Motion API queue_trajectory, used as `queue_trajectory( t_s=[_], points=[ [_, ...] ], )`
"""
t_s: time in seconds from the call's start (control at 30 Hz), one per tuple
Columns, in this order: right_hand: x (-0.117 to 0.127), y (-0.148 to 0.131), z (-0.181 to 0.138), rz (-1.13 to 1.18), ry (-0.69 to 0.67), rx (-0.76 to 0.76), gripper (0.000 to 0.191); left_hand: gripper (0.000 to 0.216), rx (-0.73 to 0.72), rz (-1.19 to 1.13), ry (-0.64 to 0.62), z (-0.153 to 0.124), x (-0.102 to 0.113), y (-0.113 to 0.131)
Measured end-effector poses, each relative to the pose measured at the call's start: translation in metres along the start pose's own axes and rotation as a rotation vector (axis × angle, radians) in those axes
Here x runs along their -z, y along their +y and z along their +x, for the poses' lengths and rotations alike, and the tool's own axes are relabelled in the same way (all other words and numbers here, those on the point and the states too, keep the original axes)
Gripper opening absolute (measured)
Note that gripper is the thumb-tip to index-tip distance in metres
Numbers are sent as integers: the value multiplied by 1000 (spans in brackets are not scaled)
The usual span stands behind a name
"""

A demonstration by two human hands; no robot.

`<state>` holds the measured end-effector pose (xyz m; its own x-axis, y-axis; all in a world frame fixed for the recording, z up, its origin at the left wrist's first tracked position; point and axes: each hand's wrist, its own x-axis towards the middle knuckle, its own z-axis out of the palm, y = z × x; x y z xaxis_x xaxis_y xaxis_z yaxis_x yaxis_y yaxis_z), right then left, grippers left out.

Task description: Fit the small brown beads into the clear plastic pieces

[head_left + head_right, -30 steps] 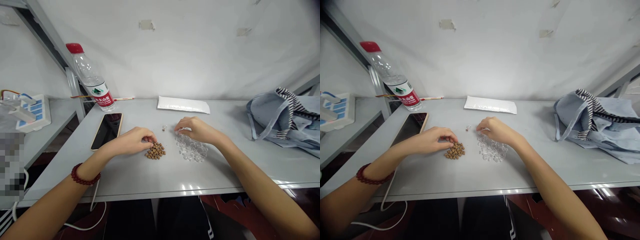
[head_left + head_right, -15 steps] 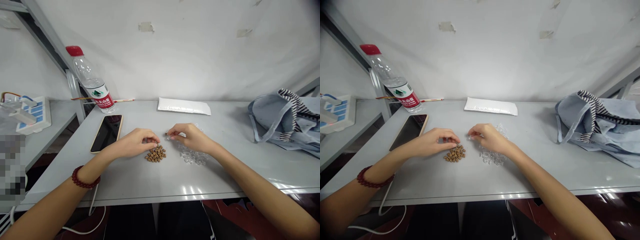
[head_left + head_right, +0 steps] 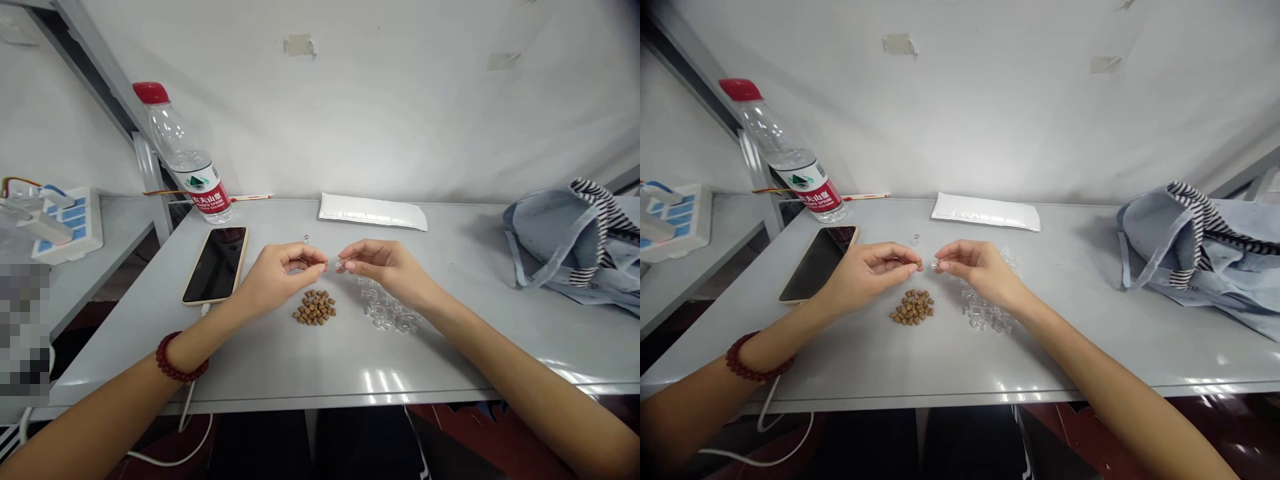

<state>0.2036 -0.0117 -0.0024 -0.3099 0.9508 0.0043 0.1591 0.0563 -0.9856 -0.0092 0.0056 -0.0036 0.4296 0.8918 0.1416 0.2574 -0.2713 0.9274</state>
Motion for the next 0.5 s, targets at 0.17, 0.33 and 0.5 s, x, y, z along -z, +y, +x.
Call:
queue_trajectory(
  t_s=[0.17, 0.33, 0.5],
  points=[
    [-8, 4, -1, 131, -28, -28, 17, 16, 21, -94, -47, -3, -5, 2],
    [-7, 5, -2, 178, -123, -22, 13, 13, 82, -189, -128, 1, -1, 1],
    [-11, -1, -8, 144, -174, 12, 5, 11, 287, -366, -322, 4, 6, -3]
  ],
)
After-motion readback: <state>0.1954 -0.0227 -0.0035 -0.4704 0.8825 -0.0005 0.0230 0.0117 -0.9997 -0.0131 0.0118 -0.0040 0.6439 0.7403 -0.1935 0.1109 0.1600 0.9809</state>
